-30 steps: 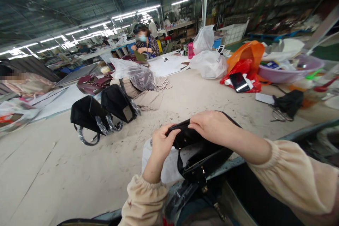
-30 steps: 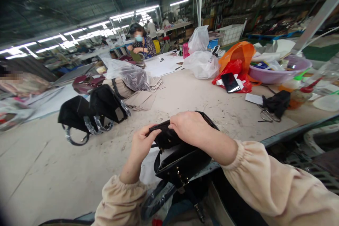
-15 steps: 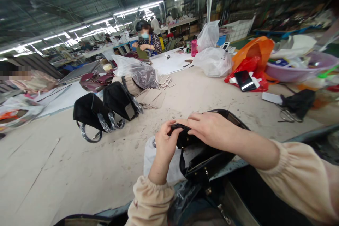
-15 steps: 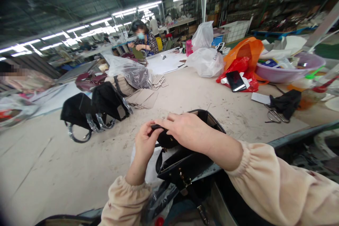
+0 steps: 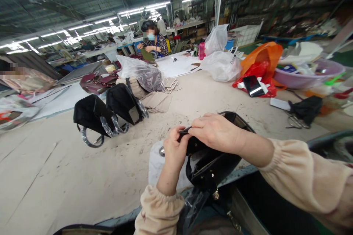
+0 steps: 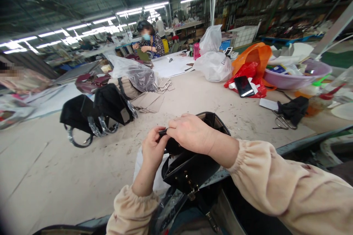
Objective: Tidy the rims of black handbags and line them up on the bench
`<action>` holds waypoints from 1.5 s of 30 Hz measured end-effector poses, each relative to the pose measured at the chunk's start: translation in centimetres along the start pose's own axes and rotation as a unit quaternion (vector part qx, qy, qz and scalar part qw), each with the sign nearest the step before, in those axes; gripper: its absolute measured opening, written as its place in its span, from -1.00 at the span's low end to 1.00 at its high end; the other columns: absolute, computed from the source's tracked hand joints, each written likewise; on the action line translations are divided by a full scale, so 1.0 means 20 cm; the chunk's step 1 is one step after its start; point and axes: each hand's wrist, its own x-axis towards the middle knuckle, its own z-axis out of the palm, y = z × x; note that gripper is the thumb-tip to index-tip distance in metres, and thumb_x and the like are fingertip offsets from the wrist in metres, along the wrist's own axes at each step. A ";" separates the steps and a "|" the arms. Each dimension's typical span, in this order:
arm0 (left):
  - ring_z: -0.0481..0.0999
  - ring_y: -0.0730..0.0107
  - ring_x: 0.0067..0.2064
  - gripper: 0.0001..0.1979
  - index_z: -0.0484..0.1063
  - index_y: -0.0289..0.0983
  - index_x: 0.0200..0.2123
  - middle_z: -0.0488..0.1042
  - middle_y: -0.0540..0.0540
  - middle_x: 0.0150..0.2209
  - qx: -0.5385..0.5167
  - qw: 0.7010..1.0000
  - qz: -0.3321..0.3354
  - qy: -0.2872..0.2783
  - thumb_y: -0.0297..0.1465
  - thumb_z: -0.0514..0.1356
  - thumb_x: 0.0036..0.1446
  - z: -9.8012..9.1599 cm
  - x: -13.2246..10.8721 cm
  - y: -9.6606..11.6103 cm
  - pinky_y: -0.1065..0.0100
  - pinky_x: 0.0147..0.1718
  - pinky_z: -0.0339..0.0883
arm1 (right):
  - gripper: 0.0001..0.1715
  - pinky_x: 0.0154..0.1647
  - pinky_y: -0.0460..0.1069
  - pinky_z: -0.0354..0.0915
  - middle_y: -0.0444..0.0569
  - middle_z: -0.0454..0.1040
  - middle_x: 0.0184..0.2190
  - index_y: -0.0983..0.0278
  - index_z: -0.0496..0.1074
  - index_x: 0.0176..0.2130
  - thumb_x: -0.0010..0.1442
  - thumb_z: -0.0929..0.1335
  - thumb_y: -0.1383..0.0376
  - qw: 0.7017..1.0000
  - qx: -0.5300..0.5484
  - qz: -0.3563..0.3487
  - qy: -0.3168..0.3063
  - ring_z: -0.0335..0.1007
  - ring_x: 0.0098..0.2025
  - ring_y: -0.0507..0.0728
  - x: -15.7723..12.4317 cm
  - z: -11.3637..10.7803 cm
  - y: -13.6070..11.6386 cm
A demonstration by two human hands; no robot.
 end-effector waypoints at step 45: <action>0.53 0.38 -0.29 -0.80 0.52 -0.25 -0.23 0.59 -0.04 -0.31 -0.041 0.999 0.032 -0.014 -0.34 0.13 0.15 0.01 0.03 -0.06 0.35 -0.23 0.38 | -0.71 -0.20 0.04 0.05 -0.06 0.49 -0.33 0.24 0.42 -0.05 0.22 0.29 0.37 0.999 -0.024 0.016 0.038 0.28 -0.25 0.14 -0.01 0.01 0.00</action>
